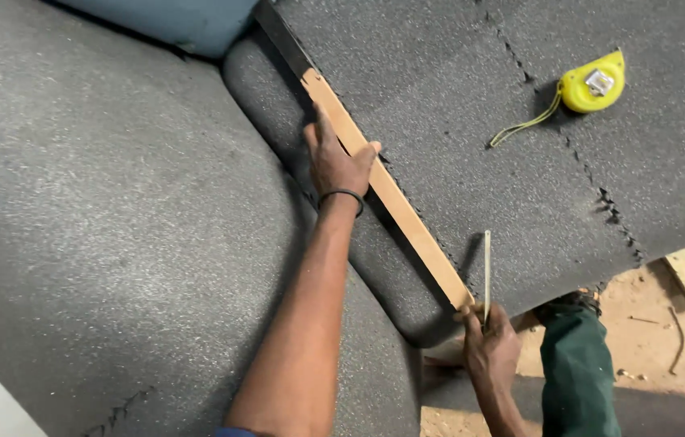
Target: The person measures and marks a large piece of gray foam using a tape measure and a metal ruler. They then use a utility knife to cut along the marked lines. Afterward, they retrieve a wooden plank and use it as a straight edge to guide further cuts on the foam.
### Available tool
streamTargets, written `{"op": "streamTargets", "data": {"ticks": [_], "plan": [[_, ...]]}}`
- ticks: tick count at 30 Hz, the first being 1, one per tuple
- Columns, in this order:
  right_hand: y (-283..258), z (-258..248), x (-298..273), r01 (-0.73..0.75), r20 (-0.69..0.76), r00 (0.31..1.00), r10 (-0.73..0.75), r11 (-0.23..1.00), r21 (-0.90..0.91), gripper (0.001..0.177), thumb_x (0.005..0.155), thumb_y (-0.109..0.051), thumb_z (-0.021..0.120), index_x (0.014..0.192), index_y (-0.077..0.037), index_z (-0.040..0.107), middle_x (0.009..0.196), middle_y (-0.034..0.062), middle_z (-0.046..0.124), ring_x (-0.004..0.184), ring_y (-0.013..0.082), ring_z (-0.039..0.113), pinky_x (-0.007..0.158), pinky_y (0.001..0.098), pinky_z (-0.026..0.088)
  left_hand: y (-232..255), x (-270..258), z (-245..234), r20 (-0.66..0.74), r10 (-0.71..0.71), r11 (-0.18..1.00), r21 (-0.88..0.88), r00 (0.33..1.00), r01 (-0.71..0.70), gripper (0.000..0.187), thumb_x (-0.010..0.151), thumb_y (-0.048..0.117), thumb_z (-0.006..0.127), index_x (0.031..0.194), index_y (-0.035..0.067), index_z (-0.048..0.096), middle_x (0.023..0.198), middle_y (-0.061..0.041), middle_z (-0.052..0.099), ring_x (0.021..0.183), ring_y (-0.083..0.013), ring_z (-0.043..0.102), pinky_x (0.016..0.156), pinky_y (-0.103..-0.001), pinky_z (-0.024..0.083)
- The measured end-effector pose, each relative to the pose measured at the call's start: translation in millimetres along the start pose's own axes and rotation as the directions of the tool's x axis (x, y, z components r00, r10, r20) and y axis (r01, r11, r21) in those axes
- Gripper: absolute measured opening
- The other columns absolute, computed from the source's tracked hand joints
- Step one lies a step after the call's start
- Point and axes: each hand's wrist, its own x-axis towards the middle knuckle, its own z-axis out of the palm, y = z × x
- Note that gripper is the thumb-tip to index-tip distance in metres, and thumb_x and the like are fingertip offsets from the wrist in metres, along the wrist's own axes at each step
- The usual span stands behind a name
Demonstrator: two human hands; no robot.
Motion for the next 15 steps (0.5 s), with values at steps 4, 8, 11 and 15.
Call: {"op": "streamTargets", "data": {"ticks": [4,8,11,15], "plan": [[2.5,-1.1,5.1,0.022,-0.006,1.000,-0.022,1.000,0.013,0.026,0.108,-0.044,0.074,0.103,-0.020,0.081,0.101,-0.0004,0.093,0.101,0.0251,0.083,0.092,0.0444,0.059,2.9,0.0,-0.3,-0.006,0.000,1.000,0.013,1.000,0.000,0.139,0.072,0.039,0.108,0.183,0.012,0.029,0.155,-0.017,0.057,0.134,-0.0432,0.073,0.109,-0.054,0.062],[1.4,-4.7,3.8,0.005,0.002,1.000,-0.005,1.000,0.005,0.027,0.108,-0.043,0.075,0.101,-0.019,0.084,0.097,0.0024,0.091,0.091,0.0270,0.079,0.085,0.0445,0.055,3.1,-1.1,-0.1,-0.005,-0.004,1.000,0.021,1.000,0.004,0.138,0.072,0.039,0.109,0.183,0.014,0.030,0.155,-0.016,0.057,0.133,-0.0416,0.073,0.108,-0.054,0.062],[0.8,-4.9,4.8,0.001,0.001,1.000,-0.001,1.000,-0.001,0.028,0.108,-0.045,0.075,0.101,-0.020,0.085,0.094,0.0026,0.089,0.087,0.0265,0.077,0.082,0.0441,0.054,6.3,-0.7,-2.1,0.001,-0.012,1.000,0.026,1.000,0.012,0.137,0.072,0.039,0.110,0.182,0.013,0.031,0.156,-0.016,0.057,0.133,-0.0412,0.074,0.107,-0.054,0.063],[-0.6,-5.8,6.3,-0.001,0.044,0.999,0.000,1.000,0.020,0.024,0.112,-0.041,0.077,0.109,-0.017,0.081,0.102,0.0010,0.093,0.087,0.0194,0.080,0.076,0.0407,0.060,10.8,-0.3,-5.2,-0.006,-0.024,0.998,0.062,1.000,0.024,0.140,0.071,0.042,0.111,0.182,0.014,0.031,0.159,-0.018,0.058,0.132,-0.0419,0.075,0.106,-0.054,0.063]]}}
